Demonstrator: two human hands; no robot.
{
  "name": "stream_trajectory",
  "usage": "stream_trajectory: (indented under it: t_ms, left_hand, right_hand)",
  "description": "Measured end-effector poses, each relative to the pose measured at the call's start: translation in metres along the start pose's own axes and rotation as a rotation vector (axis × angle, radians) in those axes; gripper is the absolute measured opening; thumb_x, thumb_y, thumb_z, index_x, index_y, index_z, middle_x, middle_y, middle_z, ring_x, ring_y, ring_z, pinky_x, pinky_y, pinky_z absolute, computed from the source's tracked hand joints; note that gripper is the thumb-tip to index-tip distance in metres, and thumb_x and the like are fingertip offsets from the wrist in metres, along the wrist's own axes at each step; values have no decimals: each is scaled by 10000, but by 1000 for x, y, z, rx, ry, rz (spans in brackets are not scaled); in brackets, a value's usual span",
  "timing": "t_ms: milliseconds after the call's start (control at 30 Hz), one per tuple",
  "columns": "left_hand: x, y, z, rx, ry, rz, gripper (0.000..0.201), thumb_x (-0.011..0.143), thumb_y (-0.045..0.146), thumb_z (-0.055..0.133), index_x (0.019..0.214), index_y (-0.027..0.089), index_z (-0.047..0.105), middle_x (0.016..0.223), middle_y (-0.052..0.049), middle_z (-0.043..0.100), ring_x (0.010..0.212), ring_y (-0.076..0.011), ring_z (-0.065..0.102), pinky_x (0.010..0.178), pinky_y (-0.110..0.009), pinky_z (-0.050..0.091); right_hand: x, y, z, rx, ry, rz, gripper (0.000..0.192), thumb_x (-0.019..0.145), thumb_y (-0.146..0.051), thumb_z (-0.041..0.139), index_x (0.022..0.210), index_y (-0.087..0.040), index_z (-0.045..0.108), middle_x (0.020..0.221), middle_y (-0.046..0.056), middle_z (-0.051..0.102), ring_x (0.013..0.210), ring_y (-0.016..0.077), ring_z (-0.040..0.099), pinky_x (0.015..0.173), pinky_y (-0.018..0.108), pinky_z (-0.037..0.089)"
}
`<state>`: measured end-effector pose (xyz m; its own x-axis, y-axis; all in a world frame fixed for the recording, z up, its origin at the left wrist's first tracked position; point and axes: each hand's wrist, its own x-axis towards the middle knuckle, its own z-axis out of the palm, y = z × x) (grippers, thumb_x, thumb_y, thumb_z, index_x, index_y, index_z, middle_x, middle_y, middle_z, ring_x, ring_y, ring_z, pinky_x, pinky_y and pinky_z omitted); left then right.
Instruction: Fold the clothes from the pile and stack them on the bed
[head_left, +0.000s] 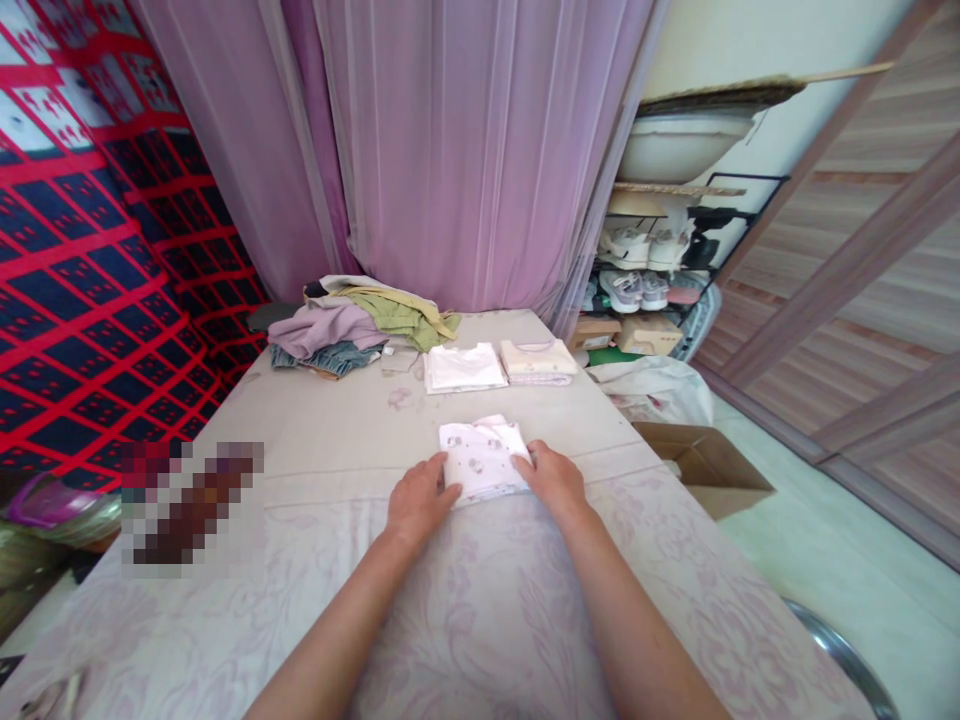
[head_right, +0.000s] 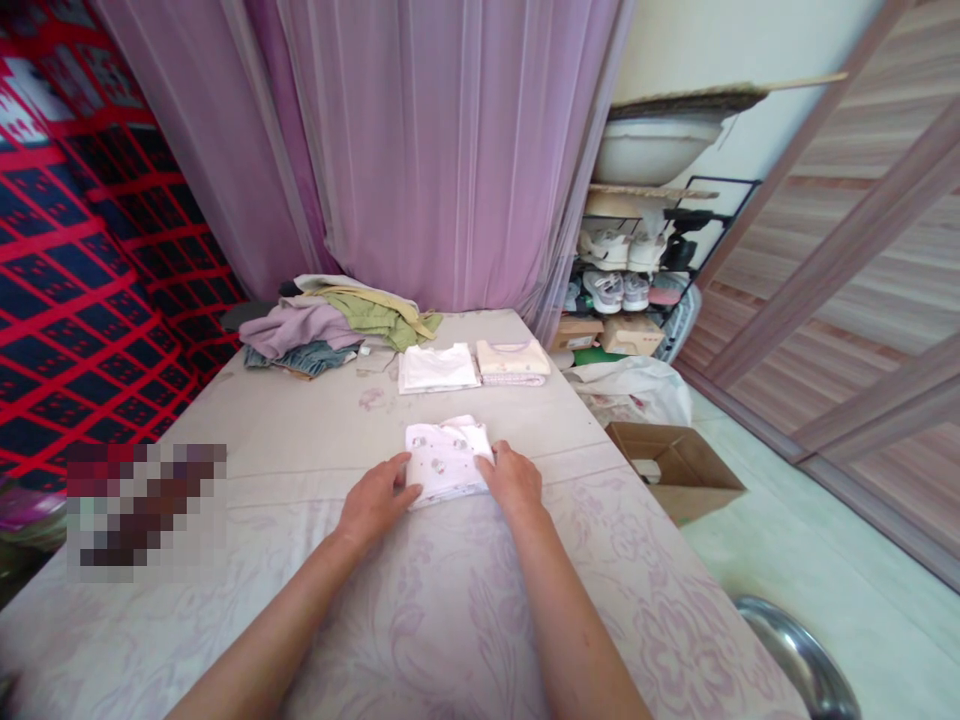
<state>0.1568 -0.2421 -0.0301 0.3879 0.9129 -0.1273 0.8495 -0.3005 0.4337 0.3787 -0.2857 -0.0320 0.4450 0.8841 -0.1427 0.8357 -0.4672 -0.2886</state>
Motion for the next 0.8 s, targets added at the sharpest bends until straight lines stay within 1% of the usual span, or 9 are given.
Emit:
stream_trajectory:
  t_ms: [67, 133, 200, 300, 433, 533, 633, 733, 800]
  left_hand:
    - [-3, 0, 3, 39, 80, 107, 499, 813, 335, 556, 1296, 224, 508, 1256, -101, 573, 1162, -252, 511, 984, -362, 375]
    - [-5, 1, 6, 46, 117, 286, 451, 832, 304, 542, 1280, 259, 531, 1404, -77, 465, 1301, -256, 389, 1095, -417, 259]
    - [-5, 0, 9, 40, 58, 473, 425, 874, 331, 500, 1298, 302, 518, 1472, -35, 392, 1380, -249, 276, 1141, -464, 151]
    - [-6, -4, 15, 66, -87, 621, 443, 912, 368, 446, 1354, 335, 457, 1499, -17, 350, 1415, -239, 197, 1148, -494, 100]
    - [-4, -10, 19, 86, -127, 636, 461, 916, 351, 448, 1375, 377, 416, 1526, 6, 289, 1425, -239, 162, 1141, -510, 109]
    - [-3, -12, 19, 65, -141, 630, 451, 913, 363, 459, 1361, 395, 430, 1524, 17, 290, 1423, -240, 167, 1140, -517, 103]
    - [-1, -12, 20, -40, -148, 613, 380, 920, 402, 434, 1286, 381, 531, 1493, 17, 357, 1414, -237, 205, 1139, -503, 138]
    - [4, -15, 21, -248, -29, 508, 340, 921, 371, 415, 1173, 311, 636, 1379, -13, 517, 1325, -206, 391, 1118, -409, 261]
    - [11, -18, 19, -344, 103, 320, 328, 903, 322, 429, 1140, 262, 648, 1278, -38, 602, 1200, -191, 521, 1051, -348, 363]
  right_hand:
    - [-2, 0, 0, -10, 49, -25, 394, 881, -462, 446, 1175, -222, 551, 998, 75, 680, 919, 214, 624, 749, 292, 419]
    - [-2, -1, 0, 18, 151, -106, 421, 892, -392, 437, 1271, -218, 501, 1183, 91, 622, 1051, 206, 581, 864, 302, 414]
    - [-2, -4, 2, 37, 228, -285, 465, 903, -337, 414, 1349, -209, 444, 1376, 100, 490, 1234, 207, 460, 1005, 330, 344]
    - [-1, -7, 11, -9, 135, -528, 513, 921, -352, 373, 1417, -225, 367, 1521, 78, 289, 1390, 226, 239, 1118, 442, 184]
    - [2, -6, 23, -81, -19, -518, 516, 948, -401, 290, 1443, -259, 319, 1553, 65, 199, 1420, 233, 153, 1117, 544, 95]
    - [5, -4, 26, -85, -50, -508, 523, 948, -423, 285, 1448, -272, 307, 1557, 60, 185, 1425, 227, 135, 1116, 545, 96]
    - [6, -2, 26, -41, -66, -499, 519, 941, -438, 306, 1434, -276, 337, 1552, 61, 203, 1423, 231, 145, 1112, 549, 109]
    - [8, 1, 26, 45, -11, -495, 477, 928, -422, 361, 1366, -257, 453, 1515, 76, 304, 1391, 220, 247, 1117, 469, 180]
    - [10, 3, 25, 112, 83, -439, 441, 925, -372, 377, 1313, -214, 515, 1451, 94, 411, 1332, 194, 356, 1097, 359, 254]
